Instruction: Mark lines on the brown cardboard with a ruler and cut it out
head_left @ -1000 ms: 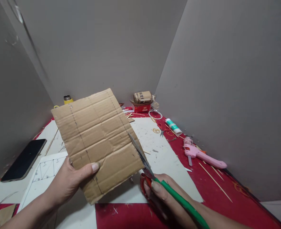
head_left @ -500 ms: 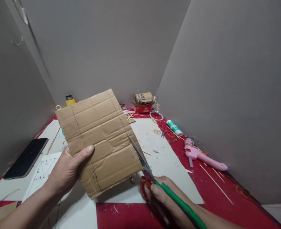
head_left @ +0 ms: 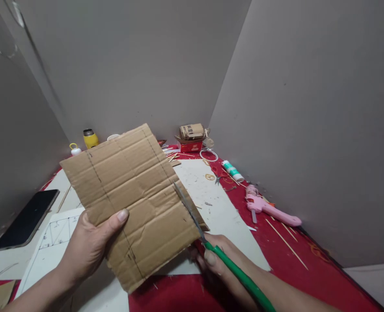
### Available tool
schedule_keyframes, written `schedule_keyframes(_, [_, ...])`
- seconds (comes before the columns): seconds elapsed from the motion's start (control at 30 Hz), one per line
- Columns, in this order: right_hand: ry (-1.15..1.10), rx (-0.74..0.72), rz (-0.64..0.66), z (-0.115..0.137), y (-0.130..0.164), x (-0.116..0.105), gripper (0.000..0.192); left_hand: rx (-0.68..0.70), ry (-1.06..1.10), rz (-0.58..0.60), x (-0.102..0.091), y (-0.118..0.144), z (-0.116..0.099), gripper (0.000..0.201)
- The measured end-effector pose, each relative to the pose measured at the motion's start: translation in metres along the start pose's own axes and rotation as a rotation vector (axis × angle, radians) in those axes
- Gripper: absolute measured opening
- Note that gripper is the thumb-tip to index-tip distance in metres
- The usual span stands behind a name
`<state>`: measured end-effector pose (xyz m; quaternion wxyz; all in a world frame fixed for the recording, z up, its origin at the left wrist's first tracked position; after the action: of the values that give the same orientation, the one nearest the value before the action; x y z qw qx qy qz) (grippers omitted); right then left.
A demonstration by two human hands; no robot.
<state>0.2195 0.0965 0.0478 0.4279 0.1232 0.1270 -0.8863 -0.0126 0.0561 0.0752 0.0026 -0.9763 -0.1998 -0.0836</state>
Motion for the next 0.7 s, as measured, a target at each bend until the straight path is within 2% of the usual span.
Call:
schedule_keyframes(0.13, [-0.031,0.016,0.011,-0.005,0.001,0.003,0.053,0.004,-0.005,0.022,0.002,-0.001,0.0,0.07])
schedule_keyframes(0.27, [-0.077,0.028,-0.053,-0.007,0.003,0.003,0.055,-0.023,0.011,-0.006,0.006,0.001,-0.002,0.072])
schedule_keyframes(0.4, [-0.136,0.101,-0.077,-0.014,0.007,0.007,0.058,-0.045,0.025,-0.043,0.009,0.004,-0.003,0.074])
schedule_keyframes(0.6, [-0.144,0.18,-0.066,-0.028,0.012,0.008,0.063,-0.047,0.034,0.06,0.01,0.0,-0.001,0.071])
schedule_keyframes(0.7, [-0.159,0.134,-0.051,-0.027,0.012,0.008,0.06,-0.065,0.06,0.04,0.009,0.001,-0.002,0.072])
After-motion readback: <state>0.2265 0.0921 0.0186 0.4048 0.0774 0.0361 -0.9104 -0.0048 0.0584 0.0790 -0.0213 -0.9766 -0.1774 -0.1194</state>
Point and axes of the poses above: each hand's wrist, its own y-axis away from the middle knuckle, its own x-axis out of the palm, z = x × y, the point moved 8 cm from there along -y, towards the middle knuckle
